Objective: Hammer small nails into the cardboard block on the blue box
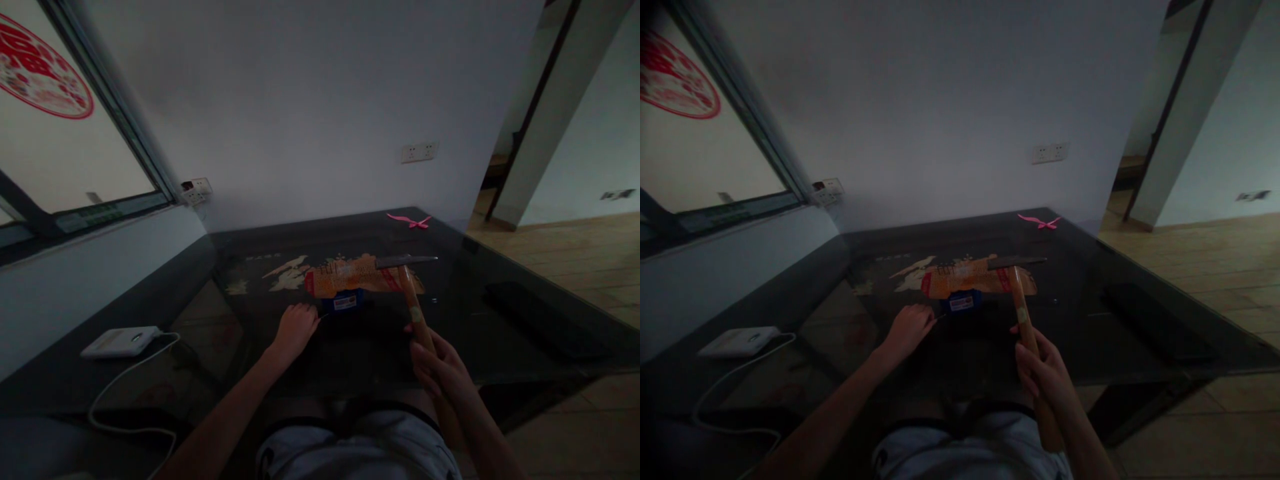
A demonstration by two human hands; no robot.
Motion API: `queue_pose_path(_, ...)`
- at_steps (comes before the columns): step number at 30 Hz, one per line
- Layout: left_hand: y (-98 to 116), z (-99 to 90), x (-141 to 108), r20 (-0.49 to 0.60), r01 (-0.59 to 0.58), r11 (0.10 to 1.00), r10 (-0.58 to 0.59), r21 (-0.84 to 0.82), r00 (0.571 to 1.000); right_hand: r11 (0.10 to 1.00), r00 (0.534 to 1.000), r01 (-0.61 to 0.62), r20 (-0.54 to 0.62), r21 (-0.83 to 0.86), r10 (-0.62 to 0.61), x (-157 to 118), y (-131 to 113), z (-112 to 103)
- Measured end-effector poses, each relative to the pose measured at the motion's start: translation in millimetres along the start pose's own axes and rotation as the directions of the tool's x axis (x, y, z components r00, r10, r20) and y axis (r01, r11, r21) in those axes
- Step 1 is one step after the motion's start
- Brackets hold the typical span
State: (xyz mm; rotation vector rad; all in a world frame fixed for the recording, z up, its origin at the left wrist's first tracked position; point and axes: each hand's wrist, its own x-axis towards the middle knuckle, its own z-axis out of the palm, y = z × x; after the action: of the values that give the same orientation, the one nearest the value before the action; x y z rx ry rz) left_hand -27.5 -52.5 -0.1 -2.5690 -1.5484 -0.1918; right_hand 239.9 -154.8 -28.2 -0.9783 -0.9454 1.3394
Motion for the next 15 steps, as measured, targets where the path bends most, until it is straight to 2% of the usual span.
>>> queue_pose_path(4,-0.3,-9.0,-8.5,-0.082,0.018,0.995,-0.026,-0.098,0.996,1.0,1.0,0.009,0.012,-0.02,-0.009,-0.6,-1.3,2.3)
queue_pose_path(7,-3.4,-15.6,-17.5,-0.11,0.031,0.939,-0.073,-0.343,0.991,0.999,1.0,0.018,0.015,-0.048,-0.017,-1.4,-2.2,4.4)
queue_pose_path(11,-9.5,-16.1,-22.0,-0.106,0.055,0.749,-0.166,-0.66,0.98,0.997,1.0,0.009,0.006,-0.073,-0.009,-1.6,-3.8,6.5)
queue_pose_path(15,-10.0,-14.7,-19.7,-0.057,0.087,0.546,-0.241,-0.833,0.969,0.997,1.0,-0.001,-0.004,-0.075,0.001,-2.3,-5.7,7.5)
